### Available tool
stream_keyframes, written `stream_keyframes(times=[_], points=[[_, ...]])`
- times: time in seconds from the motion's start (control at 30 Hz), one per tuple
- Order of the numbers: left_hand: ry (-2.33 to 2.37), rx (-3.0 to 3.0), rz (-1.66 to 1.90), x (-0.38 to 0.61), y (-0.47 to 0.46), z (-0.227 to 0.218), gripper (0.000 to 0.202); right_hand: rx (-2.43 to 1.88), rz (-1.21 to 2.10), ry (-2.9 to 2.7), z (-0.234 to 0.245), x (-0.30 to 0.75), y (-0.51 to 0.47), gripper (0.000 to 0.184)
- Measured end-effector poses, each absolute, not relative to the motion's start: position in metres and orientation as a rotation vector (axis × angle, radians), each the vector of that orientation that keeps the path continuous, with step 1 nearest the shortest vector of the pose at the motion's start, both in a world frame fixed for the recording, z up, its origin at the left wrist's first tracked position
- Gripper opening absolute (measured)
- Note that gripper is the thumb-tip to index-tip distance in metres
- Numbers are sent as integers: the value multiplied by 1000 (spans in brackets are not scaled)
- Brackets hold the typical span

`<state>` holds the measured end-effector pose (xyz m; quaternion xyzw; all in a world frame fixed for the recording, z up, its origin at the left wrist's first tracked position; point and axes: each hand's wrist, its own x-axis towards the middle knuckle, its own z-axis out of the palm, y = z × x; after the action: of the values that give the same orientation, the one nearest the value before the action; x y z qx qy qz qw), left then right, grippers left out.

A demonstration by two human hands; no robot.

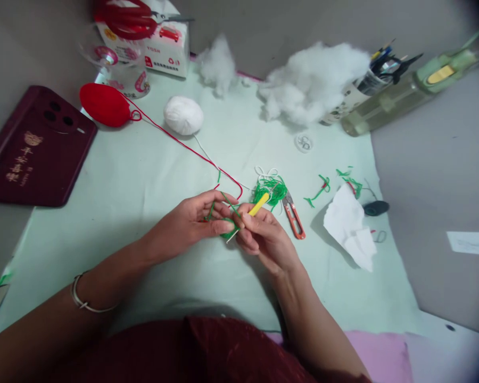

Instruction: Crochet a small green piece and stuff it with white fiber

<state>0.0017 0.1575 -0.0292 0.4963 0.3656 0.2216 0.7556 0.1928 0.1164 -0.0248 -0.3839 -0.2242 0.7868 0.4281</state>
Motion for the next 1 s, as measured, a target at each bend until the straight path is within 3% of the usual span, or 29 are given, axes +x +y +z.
stream_keyframes(times=[0.47, 0.73, 1.0], points=[[677, 1062, 363, 6, 152, -38, 32, -1108, 1860, -721, -25, 183, 106, 32], [726, 944, 456, 1, 155, -38, 62, -1036, 1825, -588, -23, 188, 113, 28], [670, 663, 479, 13, 146, -18, 64, -1126, 1296, -905, -21, 180, 101, 11]])
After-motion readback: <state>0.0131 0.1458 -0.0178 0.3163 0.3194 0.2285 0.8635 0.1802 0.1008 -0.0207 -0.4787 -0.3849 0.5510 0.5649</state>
